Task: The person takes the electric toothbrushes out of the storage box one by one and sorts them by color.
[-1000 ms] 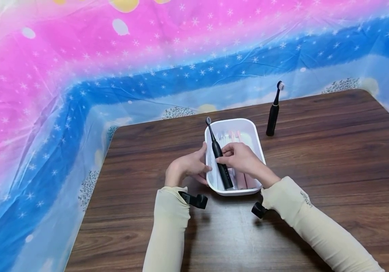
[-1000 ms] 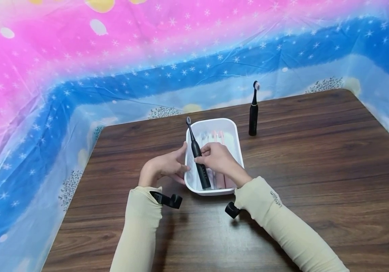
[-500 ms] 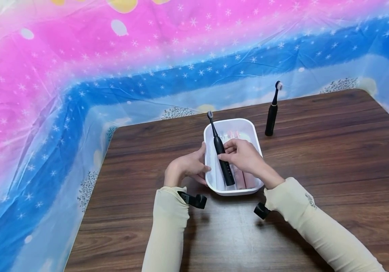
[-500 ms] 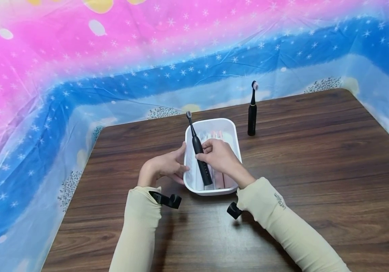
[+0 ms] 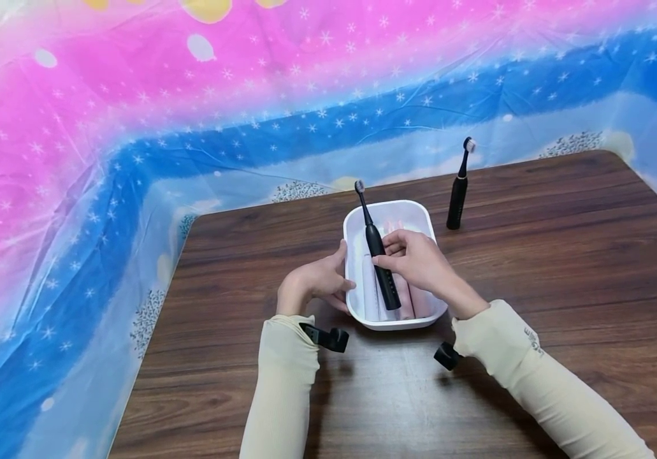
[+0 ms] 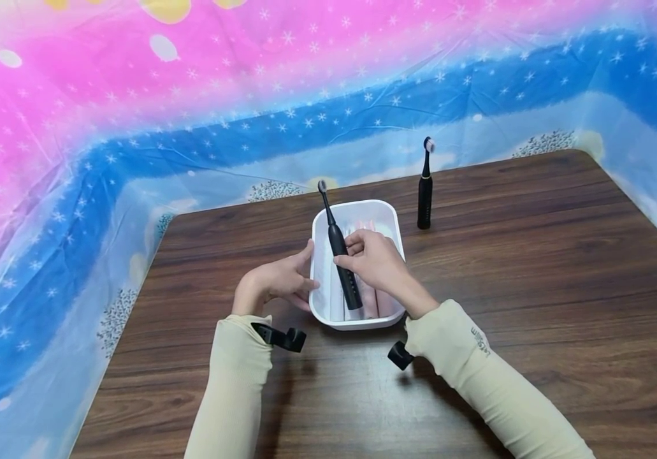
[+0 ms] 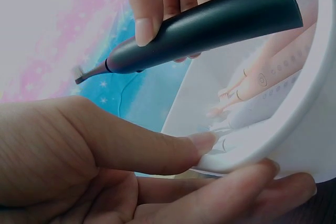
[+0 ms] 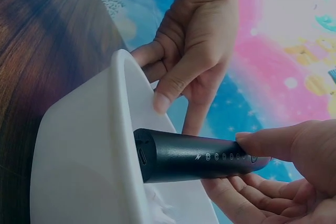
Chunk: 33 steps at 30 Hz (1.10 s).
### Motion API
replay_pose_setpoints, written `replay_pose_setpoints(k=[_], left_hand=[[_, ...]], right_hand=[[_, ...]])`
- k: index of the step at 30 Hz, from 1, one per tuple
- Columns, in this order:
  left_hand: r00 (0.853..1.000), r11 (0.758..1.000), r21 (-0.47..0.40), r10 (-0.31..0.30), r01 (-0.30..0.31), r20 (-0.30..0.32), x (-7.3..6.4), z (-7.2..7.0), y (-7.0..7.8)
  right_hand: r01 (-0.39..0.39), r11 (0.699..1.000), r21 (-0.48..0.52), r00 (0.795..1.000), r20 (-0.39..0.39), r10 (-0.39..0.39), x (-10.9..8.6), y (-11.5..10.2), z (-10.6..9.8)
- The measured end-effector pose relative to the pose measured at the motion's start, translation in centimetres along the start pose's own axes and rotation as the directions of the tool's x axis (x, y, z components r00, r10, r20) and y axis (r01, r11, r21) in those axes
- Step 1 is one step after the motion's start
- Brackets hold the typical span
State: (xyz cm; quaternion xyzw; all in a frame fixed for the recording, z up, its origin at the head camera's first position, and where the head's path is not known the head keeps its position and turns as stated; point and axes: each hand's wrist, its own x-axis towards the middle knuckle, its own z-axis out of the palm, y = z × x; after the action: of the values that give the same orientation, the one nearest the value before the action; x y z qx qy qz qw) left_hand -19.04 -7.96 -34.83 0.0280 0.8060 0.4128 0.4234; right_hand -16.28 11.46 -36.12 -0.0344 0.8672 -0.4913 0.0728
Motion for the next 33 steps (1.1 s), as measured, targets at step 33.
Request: replay_pose_setpoints(k=[33], left_hand=[[1.000, 1.000, 0.007, 0.006, -0.006, 0.005, -0.1, -0.1, -0.1]], right_hand=[[0.041, 0.999, -0.031, 0.992, -0.122, -0.045, -0.8, -0.4, -2.6]])
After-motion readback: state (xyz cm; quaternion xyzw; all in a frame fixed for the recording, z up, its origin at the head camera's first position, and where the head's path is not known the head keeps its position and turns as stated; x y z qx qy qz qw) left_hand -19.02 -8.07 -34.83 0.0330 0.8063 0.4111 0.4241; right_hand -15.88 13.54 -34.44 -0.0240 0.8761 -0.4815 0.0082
